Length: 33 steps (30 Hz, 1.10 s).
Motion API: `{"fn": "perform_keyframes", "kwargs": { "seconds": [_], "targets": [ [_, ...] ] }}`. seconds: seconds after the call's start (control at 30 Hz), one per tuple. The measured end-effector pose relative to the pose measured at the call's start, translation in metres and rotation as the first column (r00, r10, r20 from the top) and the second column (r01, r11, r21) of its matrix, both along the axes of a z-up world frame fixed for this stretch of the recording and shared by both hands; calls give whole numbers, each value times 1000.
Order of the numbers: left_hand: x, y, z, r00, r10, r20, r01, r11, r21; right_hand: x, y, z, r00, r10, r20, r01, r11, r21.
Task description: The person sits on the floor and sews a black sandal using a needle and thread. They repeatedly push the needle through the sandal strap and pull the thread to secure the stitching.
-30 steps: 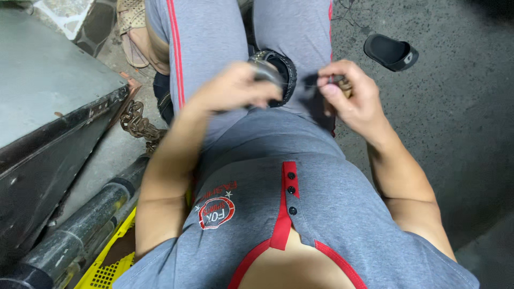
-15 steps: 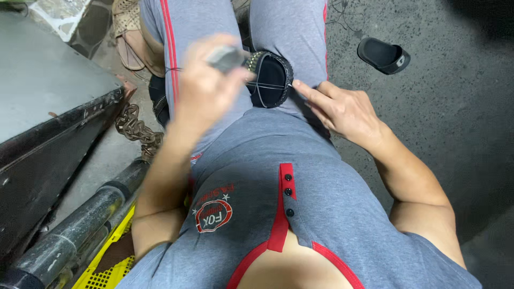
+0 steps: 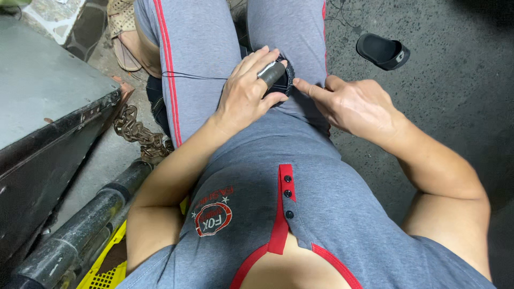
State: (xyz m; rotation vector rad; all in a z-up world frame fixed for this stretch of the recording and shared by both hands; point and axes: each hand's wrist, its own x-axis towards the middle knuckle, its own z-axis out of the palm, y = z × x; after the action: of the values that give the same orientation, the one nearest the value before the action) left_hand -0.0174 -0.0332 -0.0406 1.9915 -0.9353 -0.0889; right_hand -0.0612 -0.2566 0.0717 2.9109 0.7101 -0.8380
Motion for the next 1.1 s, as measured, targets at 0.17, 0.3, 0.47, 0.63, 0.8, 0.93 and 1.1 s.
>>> {"fn": "perform_keyframes", "kwargs": {
  "seconds": [0.17,0.3,0.47,0.63,0.8,0.93,1.1],
  "targets": [
    [-1,-8,-4,998,44,38,-46,998,46,3,2,1,998,56,-39,-59,994,-96],
    [6,-10,-5,999,54,3,-54,999,5,5,-12,-19,999,44,17,-45,995,92],
    [8,-14,-16,997,74,-7,-74,997,-25,5,-7,-28,999,-5,54,-5,982,190],
    [5,-15,-18,997,71,16,-71,997,0,0,1,-39,966,72,248,-115,980,161],
    [-5,-1,-5,993,99,66,-97,995,-32,0,1,-29,946,17,324,-127,938,324],
    [-20,11,10,959,156,235,-163,987,11,-5,4,-17,941,-15,337,-120,919,376],
    [-16,20,28,959,-118,-259,54,969,-241,-18,11,-14,935,-40,351,-103,919,380]
  ]
}}
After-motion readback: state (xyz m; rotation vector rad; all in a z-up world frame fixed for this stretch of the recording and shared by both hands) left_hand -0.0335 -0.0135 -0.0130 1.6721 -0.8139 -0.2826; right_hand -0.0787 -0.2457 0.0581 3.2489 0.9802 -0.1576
